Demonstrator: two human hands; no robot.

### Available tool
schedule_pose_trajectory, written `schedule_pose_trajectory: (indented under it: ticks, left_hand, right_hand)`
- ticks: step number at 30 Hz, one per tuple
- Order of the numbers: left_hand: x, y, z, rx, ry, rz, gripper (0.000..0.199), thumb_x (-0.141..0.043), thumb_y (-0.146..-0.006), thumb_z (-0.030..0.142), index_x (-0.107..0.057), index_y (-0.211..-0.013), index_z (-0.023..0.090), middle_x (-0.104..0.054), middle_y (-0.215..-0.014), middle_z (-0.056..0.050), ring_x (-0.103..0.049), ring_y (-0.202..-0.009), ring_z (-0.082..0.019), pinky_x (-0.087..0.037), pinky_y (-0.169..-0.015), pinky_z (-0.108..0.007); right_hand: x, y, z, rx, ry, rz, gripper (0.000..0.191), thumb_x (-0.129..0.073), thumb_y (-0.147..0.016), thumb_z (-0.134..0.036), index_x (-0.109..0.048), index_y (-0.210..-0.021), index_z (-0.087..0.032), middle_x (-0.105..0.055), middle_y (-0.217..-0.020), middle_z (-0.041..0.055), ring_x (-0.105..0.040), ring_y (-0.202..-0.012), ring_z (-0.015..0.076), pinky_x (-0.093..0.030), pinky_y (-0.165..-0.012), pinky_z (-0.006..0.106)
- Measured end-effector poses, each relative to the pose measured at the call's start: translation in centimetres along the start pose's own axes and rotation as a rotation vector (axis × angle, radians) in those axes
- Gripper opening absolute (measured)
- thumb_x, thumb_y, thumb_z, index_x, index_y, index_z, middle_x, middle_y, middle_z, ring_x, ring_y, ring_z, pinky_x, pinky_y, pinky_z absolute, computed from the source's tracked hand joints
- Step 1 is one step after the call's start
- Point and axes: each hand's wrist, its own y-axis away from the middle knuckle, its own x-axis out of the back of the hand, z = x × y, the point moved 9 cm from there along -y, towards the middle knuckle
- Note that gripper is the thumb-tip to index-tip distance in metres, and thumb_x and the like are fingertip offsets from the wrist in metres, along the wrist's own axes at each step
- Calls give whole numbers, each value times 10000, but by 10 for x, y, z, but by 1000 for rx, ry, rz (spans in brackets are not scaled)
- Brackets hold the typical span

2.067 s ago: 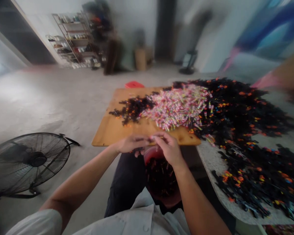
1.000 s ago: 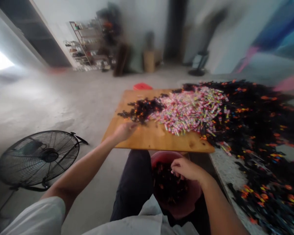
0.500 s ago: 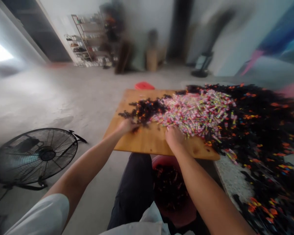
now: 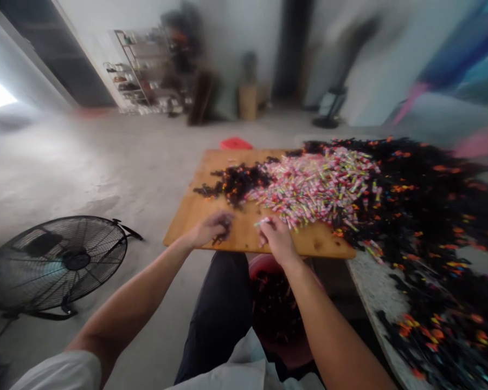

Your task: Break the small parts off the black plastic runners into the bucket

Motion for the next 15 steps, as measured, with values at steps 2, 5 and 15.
schedule_pose_trajectory:
  ticks: [2, 5, 15]
  left_hand:
    - [-29, 2, 10, -34, -32, -71, 495, -604, -741, 191, -574, -1235, 161, -581, -819, 39, -576, -591, -88, -474, -573, -223]
    - [-56, 3, 31, -121, -180, -76, 416, -611, -814, 216, -635, -1223, 147, -583, -837, 23, -554, -642, -88, -445, -601, -218]
    - [-72, 9, 52, -207, -605, 30, 267, -684, -922, 390, -742, -1054, 164, -712, -881, -20, -616, -780, -140, -448, -704, -225]
  right_hand:
    - [-9, 12, -8, -10, -108, 32, 270, -668, -772, -409, -504, -919, -253, -578, -673, -65, -476, -478, 108, -448, -457, 246]
    - [-12, 22, -17, 1, -157, 61, 280, -676, -746, -381, -513, -935, -254, -608, -756, -41, -573, -585, 129, -474, -493, 240]
    - [9, 40, -38, 132, 269, -90, 286, -619, -923, -466, -668, -1043, -210, -607, -726, -25, -518, -552, 121, -439, -518, 244]
